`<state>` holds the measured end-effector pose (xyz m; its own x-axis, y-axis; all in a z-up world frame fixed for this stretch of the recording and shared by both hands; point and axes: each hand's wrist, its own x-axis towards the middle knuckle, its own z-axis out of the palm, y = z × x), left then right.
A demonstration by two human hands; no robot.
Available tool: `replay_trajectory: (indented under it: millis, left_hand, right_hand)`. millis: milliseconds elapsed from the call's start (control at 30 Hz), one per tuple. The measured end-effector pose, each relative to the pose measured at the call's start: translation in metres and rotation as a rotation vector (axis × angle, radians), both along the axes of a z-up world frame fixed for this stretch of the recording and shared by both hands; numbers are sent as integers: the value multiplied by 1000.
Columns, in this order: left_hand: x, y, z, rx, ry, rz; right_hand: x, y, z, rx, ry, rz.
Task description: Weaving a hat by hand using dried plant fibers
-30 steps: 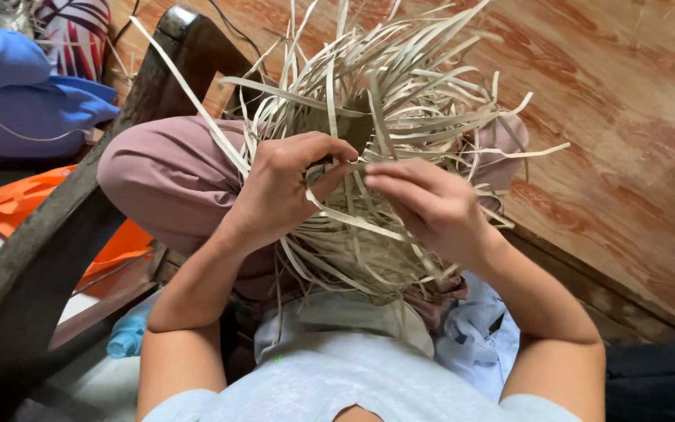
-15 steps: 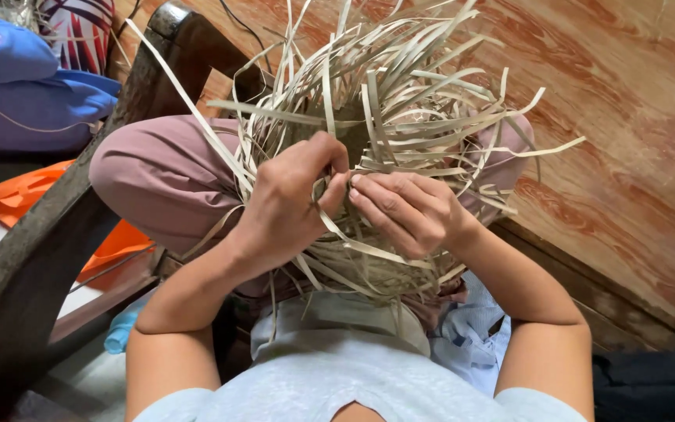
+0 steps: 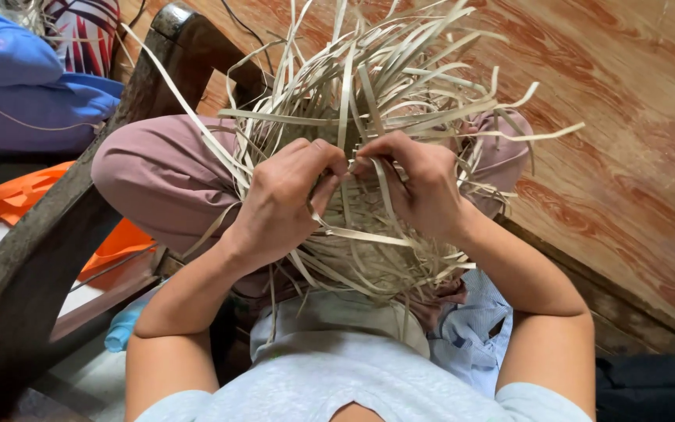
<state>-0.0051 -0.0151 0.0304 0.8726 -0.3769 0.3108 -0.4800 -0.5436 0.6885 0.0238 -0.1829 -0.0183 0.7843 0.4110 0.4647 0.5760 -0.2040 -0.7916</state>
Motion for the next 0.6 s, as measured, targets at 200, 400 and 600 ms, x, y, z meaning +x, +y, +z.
replay_trajectory:
  millis: [200,400,600]
  left_hand:
    - [3,-1,-5,-33,35,10]
    - [3,1,-11,-83,69,37]
    - [-1,0,-15,-112,176,133]
  right_hand:
    - [12,2,11,-47,108,90]
    - [34,4,22,-22,378,287]
    - [90,-4,23,162,787,658]
